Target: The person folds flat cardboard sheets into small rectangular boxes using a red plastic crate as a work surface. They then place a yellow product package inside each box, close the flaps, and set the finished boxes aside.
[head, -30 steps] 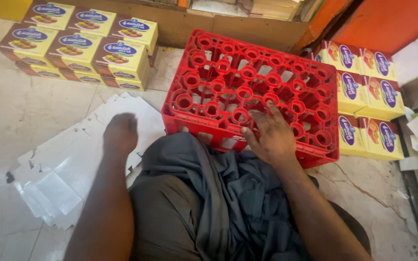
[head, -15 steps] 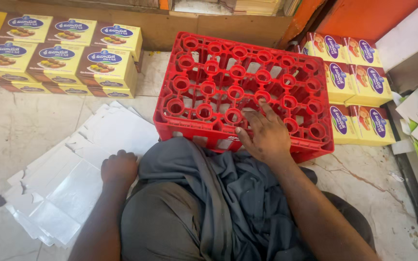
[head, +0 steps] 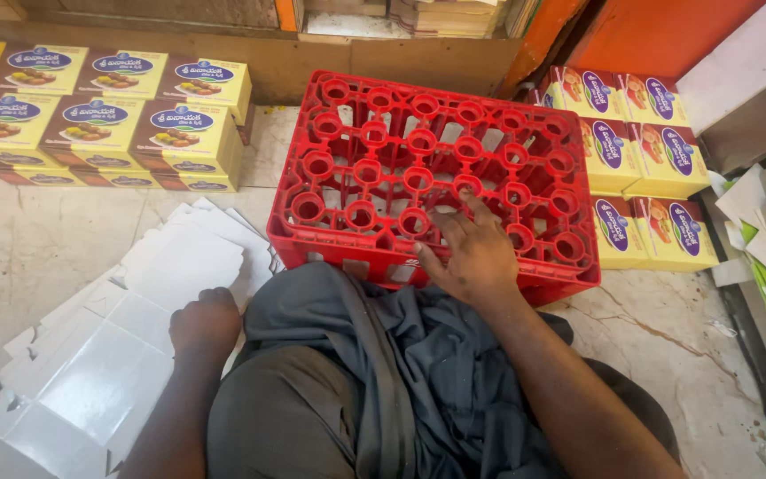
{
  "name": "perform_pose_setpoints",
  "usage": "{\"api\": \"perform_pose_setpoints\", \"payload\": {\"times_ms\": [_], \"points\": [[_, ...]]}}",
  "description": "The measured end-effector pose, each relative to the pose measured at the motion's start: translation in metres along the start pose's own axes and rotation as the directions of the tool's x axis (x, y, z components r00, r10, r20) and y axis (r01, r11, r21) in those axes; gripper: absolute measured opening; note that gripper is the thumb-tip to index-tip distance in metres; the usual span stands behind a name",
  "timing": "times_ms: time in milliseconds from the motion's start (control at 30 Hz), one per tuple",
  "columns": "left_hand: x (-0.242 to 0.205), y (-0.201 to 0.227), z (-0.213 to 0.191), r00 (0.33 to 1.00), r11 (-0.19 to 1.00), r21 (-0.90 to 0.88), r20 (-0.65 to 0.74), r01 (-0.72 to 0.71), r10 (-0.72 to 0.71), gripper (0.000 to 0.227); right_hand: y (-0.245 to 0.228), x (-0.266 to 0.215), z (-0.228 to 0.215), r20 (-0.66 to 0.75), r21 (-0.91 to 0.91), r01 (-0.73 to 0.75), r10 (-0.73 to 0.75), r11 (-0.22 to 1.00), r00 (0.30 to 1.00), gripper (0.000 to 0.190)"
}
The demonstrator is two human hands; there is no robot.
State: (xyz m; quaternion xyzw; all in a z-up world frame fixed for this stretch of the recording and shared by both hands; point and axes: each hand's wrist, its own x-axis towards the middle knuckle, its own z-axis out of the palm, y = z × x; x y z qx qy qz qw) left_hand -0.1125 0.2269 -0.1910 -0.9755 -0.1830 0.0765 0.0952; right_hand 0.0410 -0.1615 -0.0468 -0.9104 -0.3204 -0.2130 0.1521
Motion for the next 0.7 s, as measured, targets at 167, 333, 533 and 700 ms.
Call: {"api": "perform_pose_setpoints", "payload": {"times_ms": [167, 333, 533, 700], "points": [[-0.004, -0.014, -0.009, 0.950, 0.985, 0.002, -0.264, 0.173, -0.166, 0.013, -0.002, 0.003, 0.001, 0.020, -0.021, 0.021, -0.021, 1.000, 1.000, 0.054], [-0.025, -0.039, -0.095, 0.826, 0.886, -0.149, -0.322, 0.439, -0.463, 0.023, -0.010, 0.005, 0.000, 0.022, 0.021, 0.023, -0.024, 1.000, 0.999, 0.057], [-0.071, 0.003, -0.242, 0.349, 0.993, -0.089, -0.935, -0.078, -0.056, 0.008, 0.004, 0.000, 0.001, -0.014, 0.353, -0.017, 0.023, 0.936, 1.000, 0.046], [-0.047, 0.109, -0.307, 0.276, 0.688, -0.052, -0.935, -0.724, 0.221, 0.023, 0.066, -0.010, -0.014, -0.233, 0.930, 0.109, 0.334, 0.350, 0.913, 0.028]]}}
